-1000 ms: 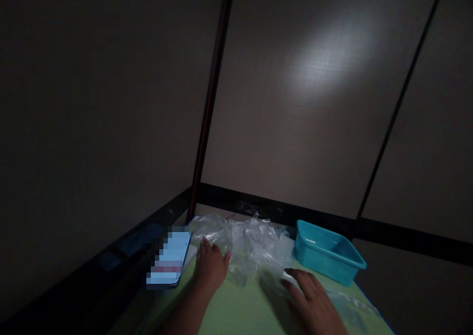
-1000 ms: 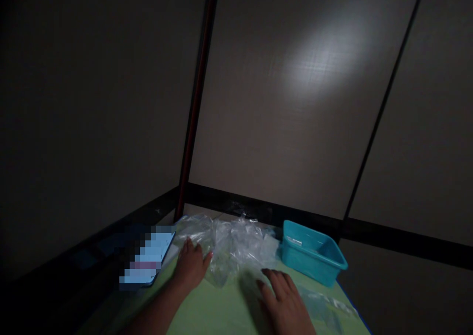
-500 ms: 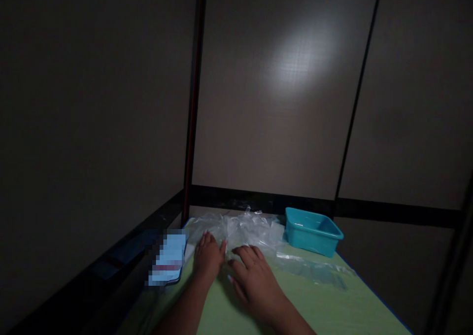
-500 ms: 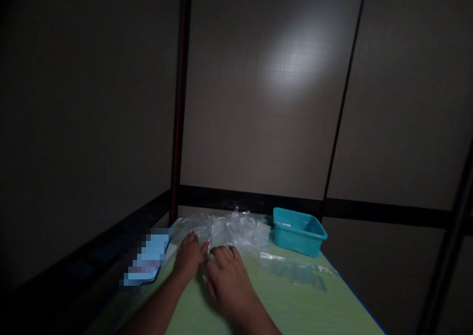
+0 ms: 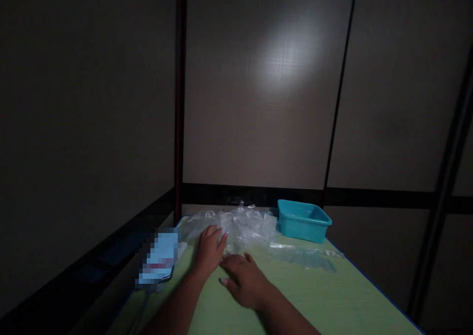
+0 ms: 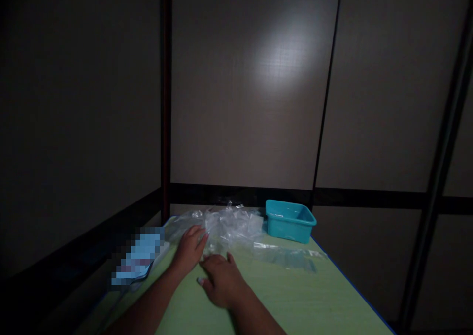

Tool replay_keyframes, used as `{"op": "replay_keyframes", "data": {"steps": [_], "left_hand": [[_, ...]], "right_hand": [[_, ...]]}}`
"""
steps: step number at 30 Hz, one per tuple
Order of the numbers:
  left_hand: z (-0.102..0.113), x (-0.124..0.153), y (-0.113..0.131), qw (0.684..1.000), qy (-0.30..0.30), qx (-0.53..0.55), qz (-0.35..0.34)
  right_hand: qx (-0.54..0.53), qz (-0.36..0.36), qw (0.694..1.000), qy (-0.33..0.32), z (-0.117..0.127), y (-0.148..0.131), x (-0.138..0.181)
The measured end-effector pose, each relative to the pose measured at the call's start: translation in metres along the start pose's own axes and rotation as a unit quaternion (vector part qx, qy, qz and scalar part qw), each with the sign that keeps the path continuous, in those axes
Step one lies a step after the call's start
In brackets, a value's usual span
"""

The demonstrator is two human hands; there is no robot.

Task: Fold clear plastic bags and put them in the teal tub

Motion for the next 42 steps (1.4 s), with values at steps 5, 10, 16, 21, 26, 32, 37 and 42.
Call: {"op": "replay_keyframes", "data": {"steps": [5, 10, 16, 21, 26, 32, 37, 42], "left_hand": [[-0.007, 0.002, -0.025, 0.996, -0.003, -0.048, 0.070], [-0.017, 0.003, -0.030, 0.992, -0.043, -0.068, 0.095], [-0.019, 0.003, -0.035, 0.991, -0.051, -0.058, 0.105], [-0.006, -0.002, -0.027, 0.996, -0.011, -0.030, 0.077], [0.022, -0.004, 0.009, 0.999, 0.035, 0.010, 0.000], [0.032, 0.018, 0.080, 0.982, -0.017, 0.064, -0.176], [0.025, 0.015, 0.062, 0.994, -0.031, -0.035, -0.099], [0.021, 0.008, 0.011, 0.993, -0.028, -0.106, 0.045]], "right_hand": [[0.012, -0.075, 0.997, -0.005, -0.006, 0.027, 0.002], [0.001, -0.070, 0.997, 0.015, -0.003, 0.031, 0.004], [0.001, -0.055, 0.998, 0.020, 0.000, 0.026, 0.004], [0.006, -0.053, 0.998, 0.024, 0.000, 0.027, 0.003], [-0.003, -0.055, 0.998, 0.028, -0.002, 0.027, 0.004], [-0.011, -0.073, 0.997, 0.035, -0.001, 0.031, 0.002], [-0.004, -0.082, 0.996, 0.039, 0.000, 0.033, 0.004], [-0.007, -0.078, 0.996, 0.046, -0.002, 0.035, 0.005]]}}
Point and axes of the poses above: each hand's wrist, its own x-axis away from the middle knuckle, its own z-axis out of the back of the hand, y = z × x, the point moved 8 cm from there along -x, towards the middle knuckle, and after that the axes turned 10 degrees about x, right-handed, at the moved point
